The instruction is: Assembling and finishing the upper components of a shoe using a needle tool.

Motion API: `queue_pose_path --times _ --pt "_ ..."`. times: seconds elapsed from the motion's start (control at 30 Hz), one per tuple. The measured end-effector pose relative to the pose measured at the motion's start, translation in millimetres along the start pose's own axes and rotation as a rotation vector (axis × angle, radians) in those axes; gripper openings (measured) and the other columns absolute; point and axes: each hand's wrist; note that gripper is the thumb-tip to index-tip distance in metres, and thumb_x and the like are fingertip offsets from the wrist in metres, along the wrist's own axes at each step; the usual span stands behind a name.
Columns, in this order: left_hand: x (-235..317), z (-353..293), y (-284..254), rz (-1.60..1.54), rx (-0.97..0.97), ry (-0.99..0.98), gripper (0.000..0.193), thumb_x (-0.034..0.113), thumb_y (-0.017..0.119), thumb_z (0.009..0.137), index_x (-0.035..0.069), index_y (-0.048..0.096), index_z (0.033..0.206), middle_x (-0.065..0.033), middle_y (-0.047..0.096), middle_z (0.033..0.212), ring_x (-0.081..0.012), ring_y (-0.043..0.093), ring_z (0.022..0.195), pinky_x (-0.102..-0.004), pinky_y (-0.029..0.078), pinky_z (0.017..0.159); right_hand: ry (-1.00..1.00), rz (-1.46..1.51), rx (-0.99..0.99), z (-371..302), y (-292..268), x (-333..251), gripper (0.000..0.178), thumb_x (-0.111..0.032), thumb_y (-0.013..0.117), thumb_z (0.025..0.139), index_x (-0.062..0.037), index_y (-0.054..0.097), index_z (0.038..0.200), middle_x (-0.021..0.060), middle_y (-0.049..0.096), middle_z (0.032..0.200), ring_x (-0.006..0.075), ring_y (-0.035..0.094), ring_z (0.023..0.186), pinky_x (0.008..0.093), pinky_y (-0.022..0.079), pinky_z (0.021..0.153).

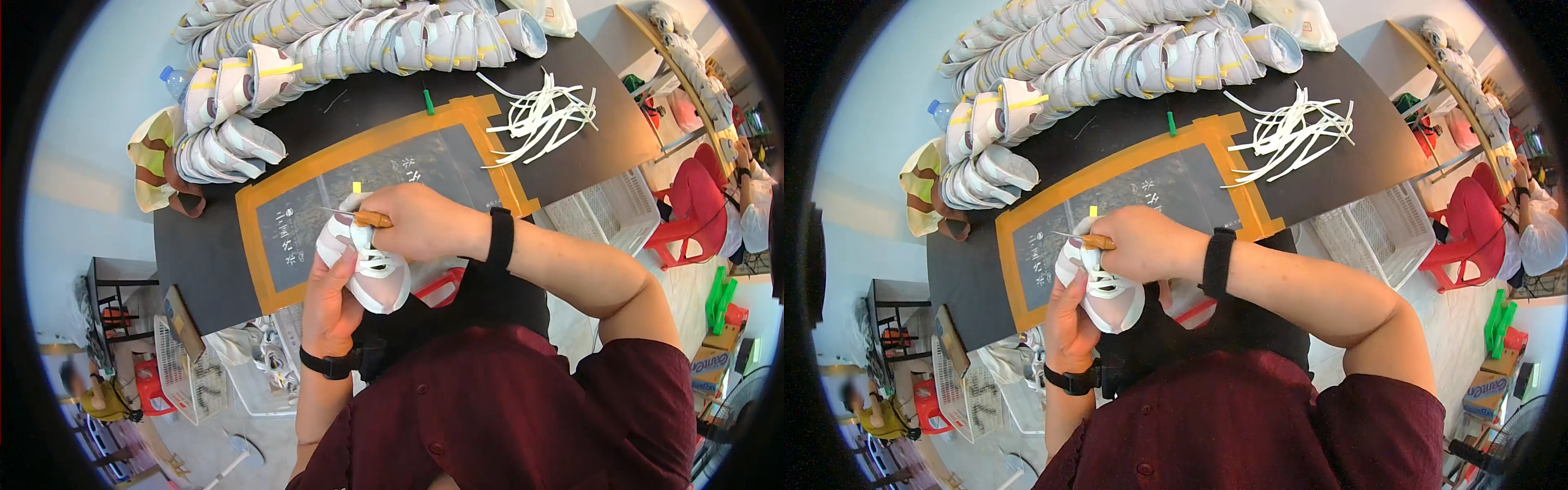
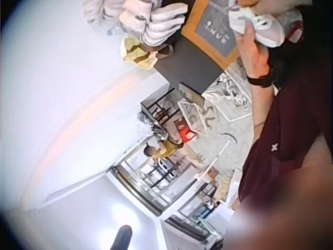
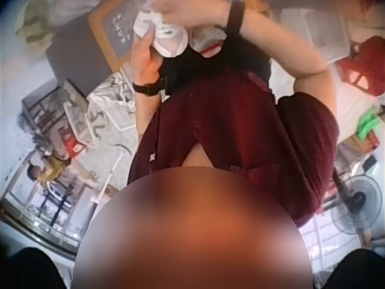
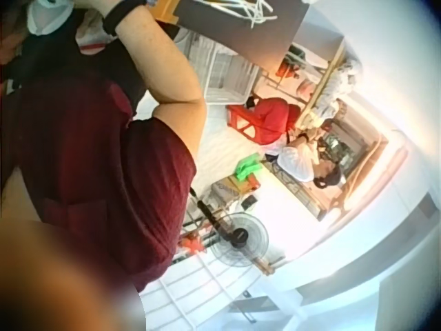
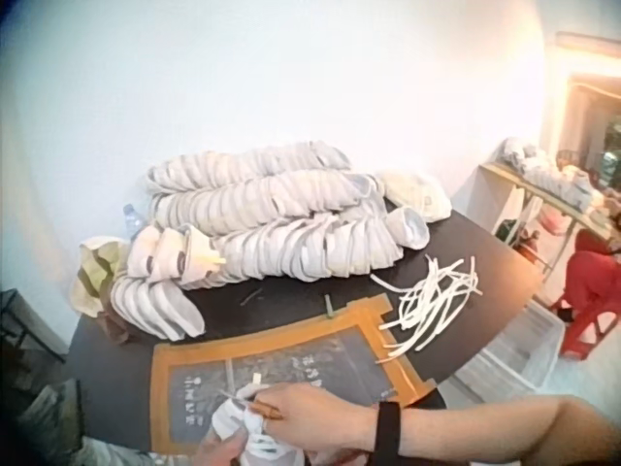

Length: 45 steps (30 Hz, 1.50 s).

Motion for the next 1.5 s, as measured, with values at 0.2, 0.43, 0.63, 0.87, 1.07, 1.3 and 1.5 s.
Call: queue_pose_path --times 0.2,0.43,0.63,0.87,1.07,1.3,1.5 --pt "-0.3 -0.7 -8.6 0.018 0.021 -0.014 0.049 0.008 0.063 0.093 0.007 0.047 0.139 -0.0089 0.058 0.131 -0.0223 0.057 0.119 -0.0401 0.046 0.103 0.131 -0.046 -0.082 5.2 -2.4 0.4 0.018 -0.014 0.065 0.077 -0.0028 0.065 0.092 0.0173 0.066 0.08 0.0345 0.065 0.075 0.0397 0.051 0.069" --pt "3.3 1.2 -11.7 0.042 0.036 -0.042 0.048 0.007 0.061 0.093 0.007 0.046 0.139 -0.0111 0.058 0.131 -0.024 0.058 0.119 -0.0413 0.047 0.102 0.173 -0.128 -0.083 9.9 5.2 0.6 0.024 -0.013 0.06 0.081 -0.0013 0.069 0.1 0.0218 0.068 0.086 0.0309 0.07 0.065 0.0364 0.057 0.04" --pt "4.4 -2.8 -8.0 -0.014 0.025 -0.044 0.05 0.01 0.064 0.091 0.005 0.047 0.138 -0.0092 0.06 0.127 -0.0222 0.058 0.116 -0.0387 0.046 0.101 0.131 0.227 -0.138 3.5 -2.0 13.6 0.026 -0.016 0.061 0.085 -0.0034 0.065 0.107 0.0136 0.067 0.089 0.0213 0.069 0.067 0.0334 0.057 0.044" --pt "-7.6 -11.3 -32.9 -0.28 -0.128 0.106 0.058 0.034 0.065 0.089 0.004 0.048 0.135 -0.0135 0.061 0.123 -0.0292 0.056 0.118 -0.0467 0.042 0.104 0.151 0.826 0.32 -45.9 -0.8 -5.4 0.02 -0.021 0.055 0.097 -0.0054 0.06 0.109 0.0018 0.062 0.099 0.0088 0.059 0.079 0.0248 0.053 0.056" --pt "9.6 -14.9 -6.5 0.058 -0.067 0.297 0.06 0.016 0.069 0.084 0.001 0.045 0.137 -0.0128 0.055 0.131 -0.0294 0.054 0.122 -0.0449 0.043 0.105 0.075 0.683 0.324 -65.5 4.3 -11.8 0.015 -0.017 0.054 0.1 -0.0056 0.056 0.109 0.0012 0.059 0.101 0.0064 0.058 0.081 0.0223 0.052 0.054" --pt "33.4 11.1 36.6 1.293 -0.107 0.432 0.049 -0.003 0.062 0.086 0.002 0.049 0.133 -0.0154 0.058 0.127 -0.0214 0.065 0.103 -0.0271 0.055 0.074 -0.414 -0.12 0.557 -59.0 -5.2 -8.0 0.022 -0.012 0.059 0.093 -0.0058 0.057 0.115 0.0094 0.06 0.107 0.0247 0.066 0.089 0.0326 0.055 0.07" --pt "35.1 12.5 51.6 1.709 -0.094 0.682 0.052 0.013 0.068 0.082 0.001 0.05 0.129 -0.0223 0.062 0.113 -0.0395 0.061 0.103 -0.0439 0.051 0.086 -0.099 -0.263 0.35 -52.7 2.4 19.6 0.032 -0.007 0.061 0.081 -0.0076 0.06 0.114 0.0129 0.059 0.12 0.0369 0.063 0.098 0.0425 0.052 0.082"
Point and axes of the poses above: each hand's wrist, its own z-axis towards the middle knuckle, its own y-axis out of the palm, x = y × z
